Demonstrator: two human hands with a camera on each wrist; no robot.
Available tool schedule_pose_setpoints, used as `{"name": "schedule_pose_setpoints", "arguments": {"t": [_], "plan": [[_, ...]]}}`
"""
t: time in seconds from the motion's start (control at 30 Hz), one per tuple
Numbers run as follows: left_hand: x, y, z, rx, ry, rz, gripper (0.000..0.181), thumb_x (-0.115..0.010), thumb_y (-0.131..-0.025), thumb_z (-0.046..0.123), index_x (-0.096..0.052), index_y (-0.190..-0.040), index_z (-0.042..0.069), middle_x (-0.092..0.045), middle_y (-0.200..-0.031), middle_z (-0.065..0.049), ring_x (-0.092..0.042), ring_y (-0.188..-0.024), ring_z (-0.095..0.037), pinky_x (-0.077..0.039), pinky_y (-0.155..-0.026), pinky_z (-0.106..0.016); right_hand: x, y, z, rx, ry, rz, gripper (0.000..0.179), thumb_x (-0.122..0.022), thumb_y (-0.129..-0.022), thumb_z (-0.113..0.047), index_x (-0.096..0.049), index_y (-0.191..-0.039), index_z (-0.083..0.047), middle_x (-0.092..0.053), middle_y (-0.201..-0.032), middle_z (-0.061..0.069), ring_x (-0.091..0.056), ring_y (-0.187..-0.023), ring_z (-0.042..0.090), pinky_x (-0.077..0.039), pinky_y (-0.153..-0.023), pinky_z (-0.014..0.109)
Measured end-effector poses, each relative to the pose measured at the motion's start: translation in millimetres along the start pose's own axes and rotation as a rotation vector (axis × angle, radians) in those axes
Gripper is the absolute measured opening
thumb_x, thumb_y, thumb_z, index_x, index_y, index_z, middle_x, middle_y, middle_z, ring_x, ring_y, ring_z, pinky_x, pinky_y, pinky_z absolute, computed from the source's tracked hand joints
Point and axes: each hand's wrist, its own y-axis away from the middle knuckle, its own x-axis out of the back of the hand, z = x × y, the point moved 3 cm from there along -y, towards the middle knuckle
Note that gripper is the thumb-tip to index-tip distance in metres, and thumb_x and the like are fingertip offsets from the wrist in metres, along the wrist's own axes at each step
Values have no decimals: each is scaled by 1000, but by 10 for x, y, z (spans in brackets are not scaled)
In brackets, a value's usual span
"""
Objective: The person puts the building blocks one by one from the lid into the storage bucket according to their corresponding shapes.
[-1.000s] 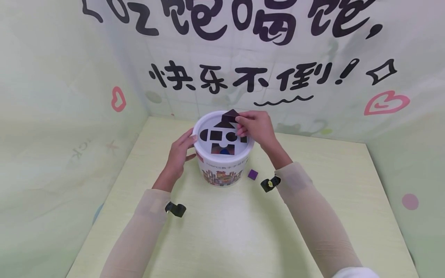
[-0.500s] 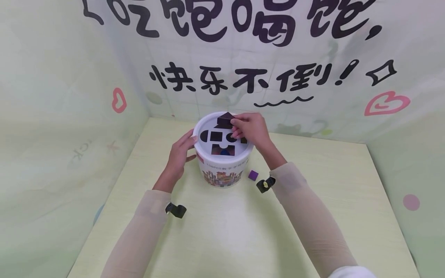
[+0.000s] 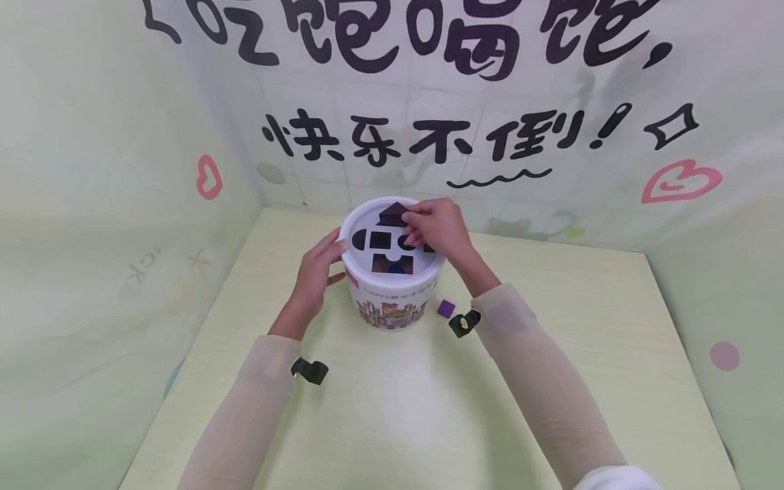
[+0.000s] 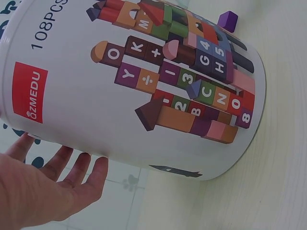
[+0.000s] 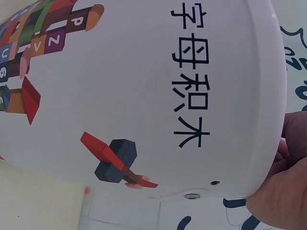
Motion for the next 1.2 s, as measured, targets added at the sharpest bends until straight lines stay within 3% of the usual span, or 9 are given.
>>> {"name": "schedule_pose_setpoints", "arguments": {"t": [0.73, 0.93, 1.2], "plan": [[-22, 26, 45, 13, 5, 6, 50, -51, -97, 37, -47, -146, 25, -54, -140, -7, -54, -118, -25, -51, -96, -50, -79, -41, -14, 21, 76, -29, 25, -64, -94, -14, -70, -114, 0, -69, -72, 13, -66, -54, 14, -59, -55, 30], [-26, 31, 51, 11, -1, 6, 50, -51, -97, 37, -47, -146, 25, -54, -140, -7, -54, -118, -25, -51, -96, -50, -50, -22, -23, -15, 43, -34, 34, -64, -93, -14, -65, -124, 1, -70, -75, 15, -67, -55, 15, -60, -57, 30], [-20, 29, 50, 14, 5, 8, 50, -51, -98, 36, -46, -146, 25, -54, -140, -6, -55, -118, -25, -51, -96, -50, 53, 20, 19, -41, -39, -16, 30, -64, -93, -13, -66, -121, 0, -70, -82, 21, -68, -57, 17, -61, -60, 32]]}}
